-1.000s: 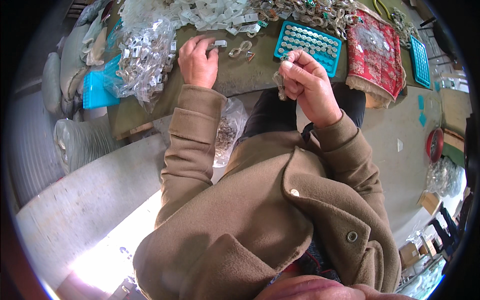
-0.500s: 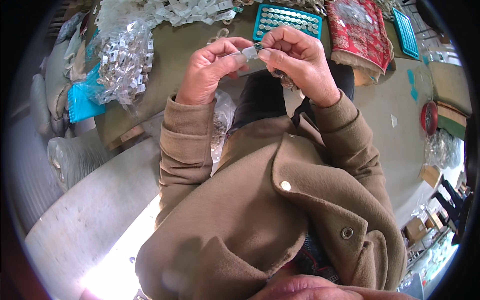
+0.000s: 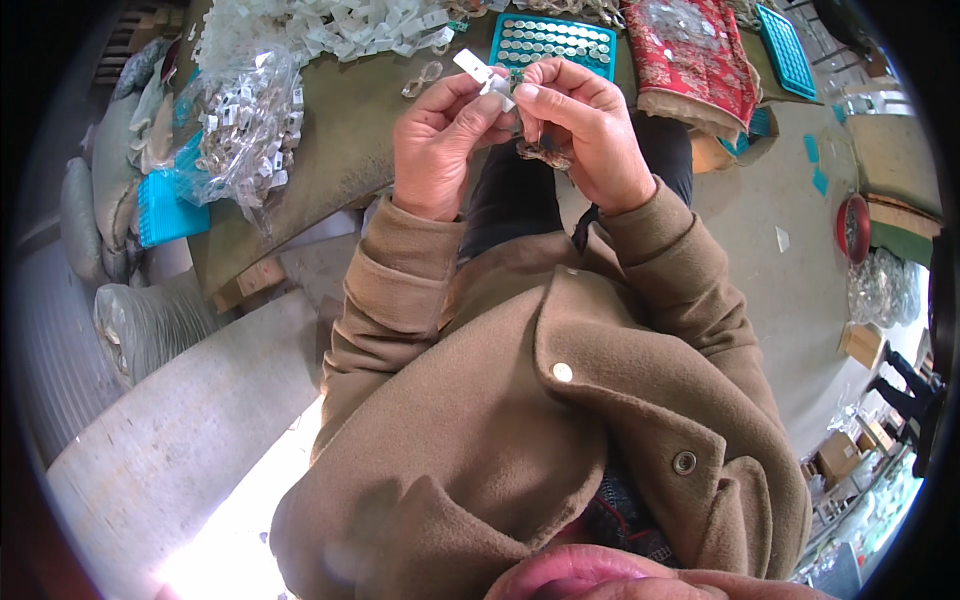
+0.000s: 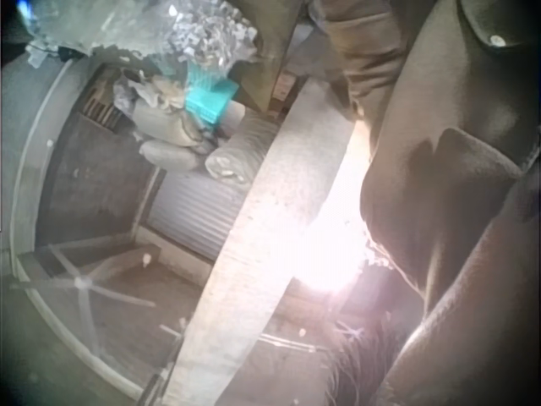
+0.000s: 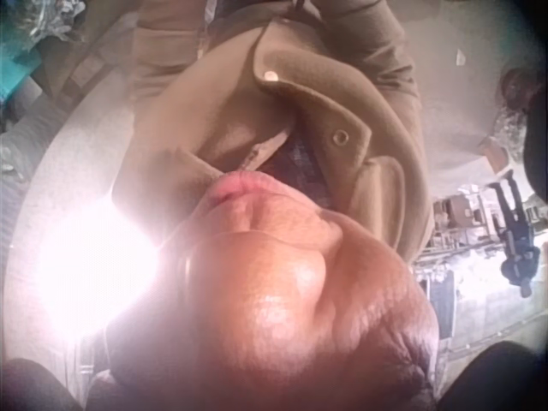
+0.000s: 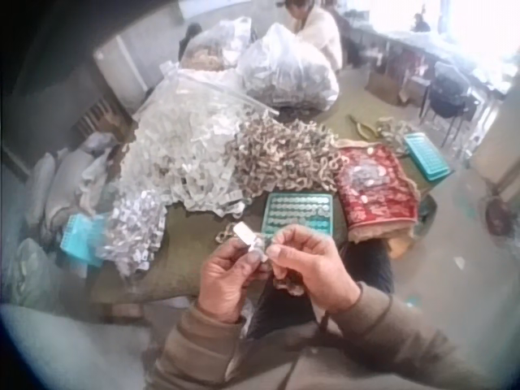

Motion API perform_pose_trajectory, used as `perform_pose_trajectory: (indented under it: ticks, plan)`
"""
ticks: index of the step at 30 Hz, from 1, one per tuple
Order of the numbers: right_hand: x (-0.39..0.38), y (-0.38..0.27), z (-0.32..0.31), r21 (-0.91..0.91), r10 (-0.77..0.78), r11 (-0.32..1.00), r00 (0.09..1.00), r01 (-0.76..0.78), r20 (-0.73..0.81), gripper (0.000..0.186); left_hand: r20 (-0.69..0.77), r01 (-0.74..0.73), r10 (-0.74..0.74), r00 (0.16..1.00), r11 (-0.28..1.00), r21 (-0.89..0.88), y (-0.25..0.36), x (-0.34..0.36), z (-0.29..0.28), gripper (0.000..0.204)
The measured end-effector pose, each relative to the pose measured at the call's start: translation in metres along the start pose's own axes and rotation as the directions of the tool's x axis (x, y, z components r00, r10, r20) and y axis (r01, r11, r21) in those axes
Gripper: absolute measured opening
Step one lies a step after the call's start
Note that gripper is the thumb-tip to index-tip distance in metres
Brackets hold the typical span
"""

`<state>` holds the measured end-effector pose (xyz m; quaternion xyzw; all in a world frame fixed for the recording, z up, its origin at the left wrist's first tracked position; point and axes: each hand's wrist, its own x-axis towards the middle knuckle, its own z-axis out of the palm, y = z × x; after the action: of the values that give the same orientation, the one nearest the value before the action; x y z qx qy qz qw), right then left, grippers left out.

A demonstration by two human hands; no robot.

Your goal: The person repeatedly picks small white tags and jewelry pieces from a table, attaches the tags to the jewelry, and places the tagged items into a red pouch. The process is repeated multiple times with different pieces.

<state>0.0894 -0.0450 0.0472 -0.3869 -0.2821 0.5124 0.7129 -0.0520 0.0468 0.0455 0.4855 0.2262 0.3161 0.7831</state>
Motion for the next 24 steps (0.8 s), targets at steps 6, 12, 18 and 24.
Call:
perform_pose_trajectory:
  ticks: [6,12,18,24]
  plan:
    - [-0.006,-0.001,0.002,0.002,0.04,0.999,0.998,-0.04,-0.045,0.008,-0.038,-0.124,0.126,0.991,0.991,0.05,-0.004,-0.005,0.007,0.032]
    - [-0.008,0.004,0.009,0.065,0.006,0.998,1.0,-0.004,-0.027,0.008,-0.029,-0.228,0.233,0.972,0.965,0.129,-0.003,-0.007,0.008,0.033]
    - [-0.007,0.005,0.003,-0.056,-0.024,0.998,0.999,0.022,-0.046,0.005,-0.054,-0.279,0.321,0.946,0.885,0.373,-0.012,-0.011,0.017,0.032]
    - [-0.006,0.005,-0.003,-0.241,-0.055,0.97,0.994,0.031,-0.095,0.005,-0.106,-0.054,0.086,0.991,0.96,0.273,-0.015,-0.01,0.02,0.03]
